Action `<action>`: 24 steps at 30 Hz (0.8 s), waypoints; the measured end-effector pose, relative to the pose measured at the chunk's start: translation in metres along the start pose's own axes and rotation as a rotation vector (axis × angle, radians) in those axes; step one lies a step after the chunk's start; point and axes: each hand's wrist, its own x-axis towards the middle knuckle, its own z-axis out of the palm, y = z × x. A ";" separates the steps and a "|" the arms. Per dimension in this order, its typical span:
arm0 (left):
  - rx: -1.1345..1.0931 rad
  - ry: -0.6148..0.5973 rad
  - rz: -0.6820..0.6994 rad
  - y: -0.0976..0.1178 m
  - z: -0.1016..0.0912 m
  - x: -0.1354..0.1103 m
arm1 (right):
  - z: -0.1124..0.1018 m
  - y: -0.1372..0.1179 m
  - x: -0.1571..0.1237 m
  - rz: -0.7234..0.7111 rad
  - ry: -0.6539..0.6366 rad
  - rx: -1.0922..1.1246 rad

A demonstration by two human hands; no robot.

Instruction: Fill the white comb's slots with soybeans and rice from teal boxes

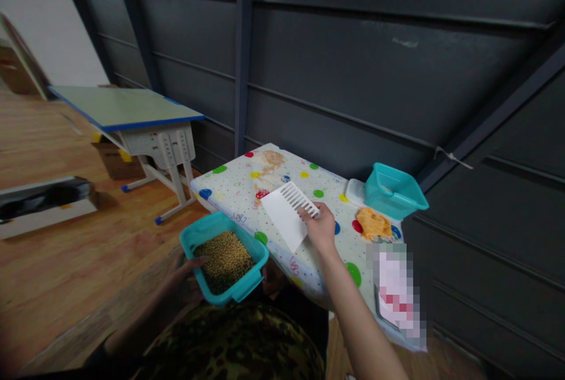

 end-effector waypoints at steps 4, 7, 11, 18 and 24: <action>0.013 0.015 0.017 0.002 0.001 -0.002 | 0.000 -0.002 0.000 0.001 -0.038 0.013; 0.009 0.032 0.016 0.004 0.001 -0.002 | 0.000 -0.003 -0.004 0.006 -0.042 0.036; -0.001 0.036 0.004 0.004 0.002 -0.003 | 0.000 -0.005 -0.012 0.022 -0.026 0.061; 0.001 0.030 -0.003 0.003 -0.001 0.001 | 0.000 -0.003 -0.024 0.067 -0.022 0.104; -0.009 0.016 0.006 -0.001 -0.002 0.002 | 0.005 -0.007 -0.039 0.102 -0.023 0.104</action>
